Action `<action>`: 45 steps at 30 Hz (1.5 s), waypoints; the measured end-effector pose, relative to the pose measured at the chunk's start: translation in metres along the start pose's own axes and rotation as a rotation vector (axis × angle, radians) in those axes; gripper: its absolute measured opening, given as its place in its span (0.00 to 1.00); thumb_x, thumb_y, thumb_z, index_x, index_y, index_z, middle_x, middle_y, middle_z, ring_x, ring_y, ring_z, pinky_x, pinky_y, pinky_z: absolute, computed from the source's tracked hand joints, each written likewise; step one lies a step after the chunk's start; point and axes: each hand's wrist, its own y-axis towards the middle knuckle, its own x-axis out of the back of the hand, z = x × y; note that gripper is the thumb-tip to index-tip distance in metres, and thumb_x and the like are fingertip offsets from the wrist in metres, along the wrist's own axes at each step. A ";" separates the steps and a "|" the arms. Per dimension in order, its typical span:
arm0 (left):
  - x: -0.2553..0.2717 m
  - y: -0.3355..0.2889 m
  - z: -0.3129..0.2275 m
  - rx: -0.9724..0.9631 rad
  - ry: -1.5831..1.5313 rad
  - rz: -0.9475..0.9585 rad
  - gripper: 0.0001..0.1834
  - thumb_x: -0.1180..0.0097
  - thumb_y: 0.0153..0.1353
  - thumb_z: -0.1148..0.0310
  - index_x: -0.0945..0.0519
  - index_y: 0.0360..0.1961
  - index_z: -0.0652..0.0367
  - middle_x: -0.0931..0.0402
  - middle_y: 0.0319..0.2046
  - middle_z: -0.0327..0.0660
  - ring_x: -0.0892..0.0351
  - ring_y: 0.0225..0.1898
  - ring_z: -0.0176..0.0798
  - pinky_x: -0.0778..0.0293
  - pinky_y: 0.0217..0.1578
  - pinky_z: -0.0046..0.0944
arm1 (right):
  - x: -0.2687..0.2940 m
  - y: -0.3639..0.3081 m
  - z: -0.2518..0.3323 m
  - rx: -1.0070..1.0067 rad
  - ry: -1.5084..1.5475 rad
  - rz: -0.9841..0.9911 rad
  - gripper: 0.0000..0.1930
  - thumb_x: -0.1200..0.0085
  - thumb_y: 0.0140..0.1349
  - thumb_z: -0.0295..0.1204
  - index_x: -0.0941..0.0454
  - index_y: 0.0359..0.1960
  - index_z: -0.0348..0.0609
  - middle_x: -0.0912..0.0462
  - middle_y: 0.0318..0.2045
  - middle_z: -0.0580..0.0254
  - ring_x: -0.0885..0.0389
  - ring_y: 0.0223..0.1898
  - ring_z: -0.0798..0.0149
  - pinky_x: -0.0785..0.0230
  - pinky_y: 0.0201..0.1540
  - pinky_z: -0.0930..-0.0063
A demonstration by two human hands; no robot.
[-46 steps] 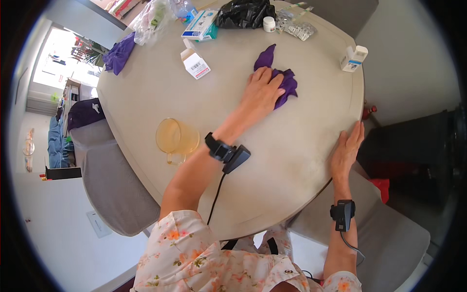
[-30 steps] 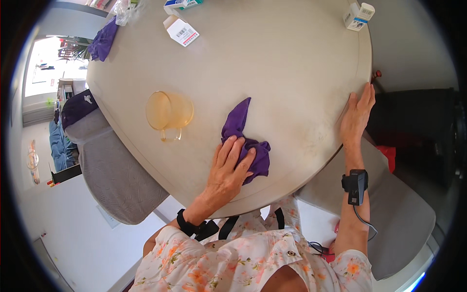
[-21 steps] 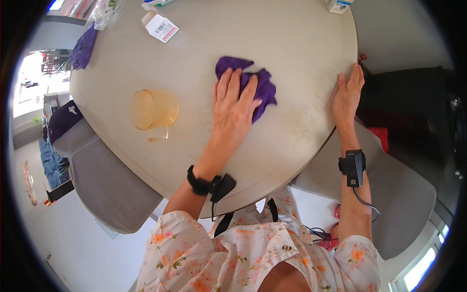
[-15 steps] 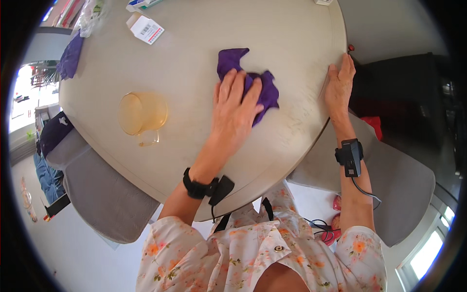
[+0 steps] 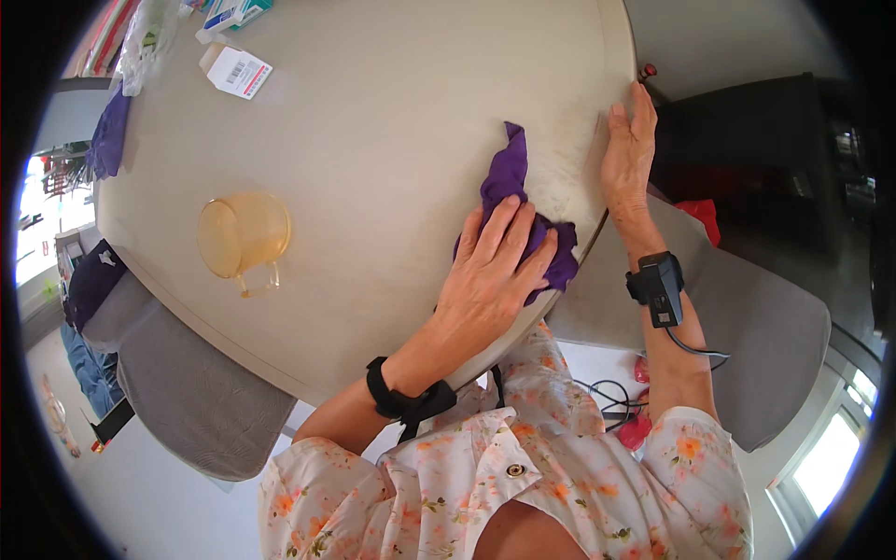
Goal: The recorder wipes down a dining table using a purple cloth, moving objects to clean underneath them.
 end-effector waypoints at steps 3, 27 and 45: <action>-0.012 0.021 0.004 -0.007 0.031 -0.030 0.28 0.33 0.49 0.66 0.23 0.53 0.59 0.32 0.58 0.53 0.40 0.65 0.55 0.37 0.59 0.62 | 0.001 0.002 0.011 -0.099 0.129 0.003 0.30 0.61 0.73 0.45 0.38 0.65 0.31 0.41 0.67 0.42 0.41 0.68 0.45 0.48 0.69 0.62; 0.010 0.015 0.035 0.246 0.085 -0.249 0.38 0.39 0.57 0.71 0.41 0.67 0.70 0.47 0.67 0.67 0.45 0.67 0.68 0.49 0.65 0.62 | 0.027 -0.009 0.062 0.574 -0.258 0.553 0.47 0.43 0.49 0.64 0.32 0.64 0.44 0.38 0.67 0.47 0.42 0.67 0.40 0.50 0.68 0.48; 0.021 -0.105 0.025 0.416 0.227 -0.153 0.21 0.52 0.66 0.70 0.32 0.56 0.75 0.41 0.64 0.65 0.39 0.64 0.66 0.45 0.63 0.62 | 0.008 0.009 0.041 0.526 -0.152 0.408 0.29 0.41 0.60 0.45 0.26 0.57 0.38 0.29 0.62 0.49 0.35 0.66 0.43 0.41 0.66 0.56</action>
